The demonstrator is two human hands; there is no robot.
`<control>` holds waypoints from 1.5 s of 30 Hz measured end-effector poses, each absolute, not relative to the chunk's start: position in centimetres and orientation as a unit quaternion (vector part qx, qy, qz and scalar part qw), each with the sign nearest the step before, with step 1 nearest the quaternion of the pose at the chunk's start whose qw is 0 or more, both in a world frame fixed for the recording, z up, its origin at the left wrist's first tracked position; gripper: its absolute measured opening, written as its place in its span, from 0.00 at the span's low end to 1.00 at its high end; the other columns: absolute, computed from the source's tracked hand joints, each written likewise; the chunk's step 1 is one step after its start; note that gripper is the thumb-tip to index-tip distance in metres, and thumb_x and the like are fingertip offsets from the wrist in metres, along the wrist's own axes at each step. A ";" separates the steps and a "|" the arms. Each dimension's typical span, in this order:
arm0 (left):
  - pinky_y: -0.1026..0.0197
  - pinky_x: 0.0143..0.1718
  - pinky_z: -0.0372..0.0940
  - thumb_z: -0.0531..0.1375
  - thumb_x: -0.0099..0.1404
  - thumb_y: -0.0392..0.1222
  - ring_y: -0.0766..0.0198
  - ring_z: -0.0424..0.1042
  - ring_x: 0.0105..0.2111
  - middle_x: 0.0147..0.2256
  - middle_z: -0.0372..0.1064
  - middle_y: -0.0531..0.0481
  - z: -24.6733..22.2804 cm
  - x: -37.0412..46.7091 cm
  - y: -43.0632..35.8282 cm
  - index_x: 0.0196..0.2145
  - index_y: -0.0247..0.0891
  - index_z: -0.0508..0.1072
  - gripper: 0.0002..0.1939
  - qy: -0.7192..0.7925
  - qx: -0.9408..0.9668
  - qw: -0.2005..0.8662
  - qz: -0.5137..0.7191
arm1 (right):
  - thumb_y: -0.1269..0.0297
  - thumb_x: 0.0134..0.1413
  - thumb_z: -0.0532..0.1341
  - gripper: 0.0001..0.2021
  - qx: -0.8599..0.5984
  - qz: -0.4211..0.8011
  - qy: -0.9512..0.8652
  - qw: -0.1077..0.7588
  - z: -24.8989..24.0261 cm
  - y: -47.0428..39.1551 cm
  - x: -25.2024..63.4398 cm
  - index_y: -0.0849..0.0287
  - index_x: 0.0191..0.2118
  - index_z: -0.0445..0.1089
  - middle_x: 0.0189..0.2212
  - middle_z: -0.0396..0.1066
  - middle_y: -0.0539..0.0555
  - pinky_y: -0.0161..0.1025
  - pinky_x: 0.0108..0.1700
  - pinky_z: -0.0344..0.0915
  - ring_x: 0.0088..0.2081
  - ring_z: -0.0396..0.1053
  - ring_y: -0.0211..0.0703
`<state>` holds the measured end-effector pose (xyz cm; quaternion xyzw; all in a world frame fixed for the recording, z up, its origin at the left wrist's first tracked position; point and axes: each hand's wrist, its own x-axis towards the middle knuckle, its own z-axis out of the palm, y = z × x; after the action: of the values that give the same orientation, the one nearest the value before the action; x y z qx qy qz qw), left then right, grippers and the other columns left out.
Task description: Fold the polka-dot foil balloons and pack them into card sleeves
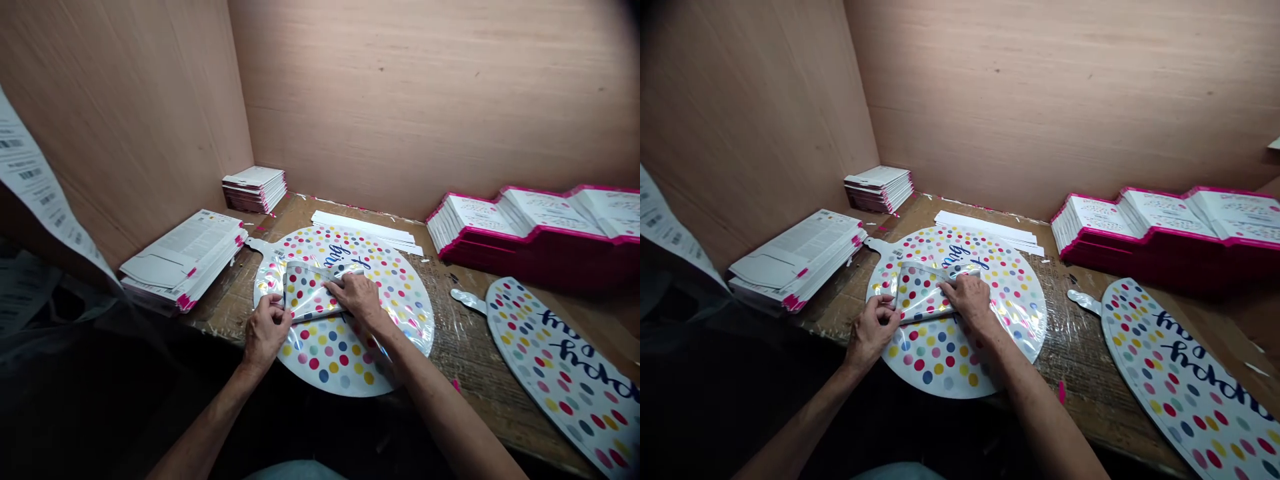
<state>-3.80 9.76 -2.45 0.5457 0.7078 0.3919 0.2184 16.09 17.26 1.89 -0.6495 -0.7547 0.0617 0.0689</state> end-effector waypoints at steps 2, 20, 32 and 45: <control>0.55 0.43 0.68 0.59 0.57 0.45 0.56 0.78 0.37 0.27 0.77 0.52 -2.5 -3.6 10.1 0.37 0.42 0.64 0.11 0.721 0.522 0.228 0.395 | 0.53 0.63 0.57 0.19 -0.590 -0.020 -0.798 0.124 2.0 15.9 15.2 0.64 0.49 0.71 0.46 0.71 0.66 0.49 0.47 0.64 0.47 0.68 0.57; 0.54 0.56 0.64 0.52 0.55 0.26 0.56 0.65 0.59 0.52 0.73 0.51 1.9 -7.1 14.3 0.48 0.51 0.77 0.29 0.393 0.893 0.192 0.108 | 0.69 0.64 0.54 0.20 -0.229 0.097 -0.963 0.105 1.1 9.7 19.6 0.52 0.60 0.63 0.59 0.65 0.58 0.45 0.57 0.61 0.56 0.64 0.47; 0.51 0.48 0.63 0.53 0.67 0.42 0.51 0.72 0.43 0.37 0.74 0.40 -0.7 0.1 14.4 0.42 0.34 0.71 0.12 0.713 0.680 0.037 0.168 | 0.56 0.62 0.56 0.15 -0.727 0.120 -0.673 0.063 1.5 17.5 16.4 0.63 0.38 0.74 0.35 0.74 0.61 0.38 0.37 0.61 0.37 0.71 0.48; 0.49 0.48 0.65 0.61 0.60 0.57 0.49 0.72 0.47 0.45 0.74 0.38 -1.2 -2.1 14.2 0.54 0.34 0.67 0.31 0.677 0.606 0.167 0.382 | 0.56 0.59 0.62 0.13 -0.499 0.129 -0.856 -0.036 5.0 20.0 14.8 0.56 0.46 0.70 0.40 0.73 0.54 0.34 0.35 0.57 0.41 0.69 0.44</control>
<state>-2.13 14.25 -1.21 0.6061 0.6773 0.3820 0.1671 14.77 20.03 4.99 -0.4991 -0.8562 0.1287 -0.0356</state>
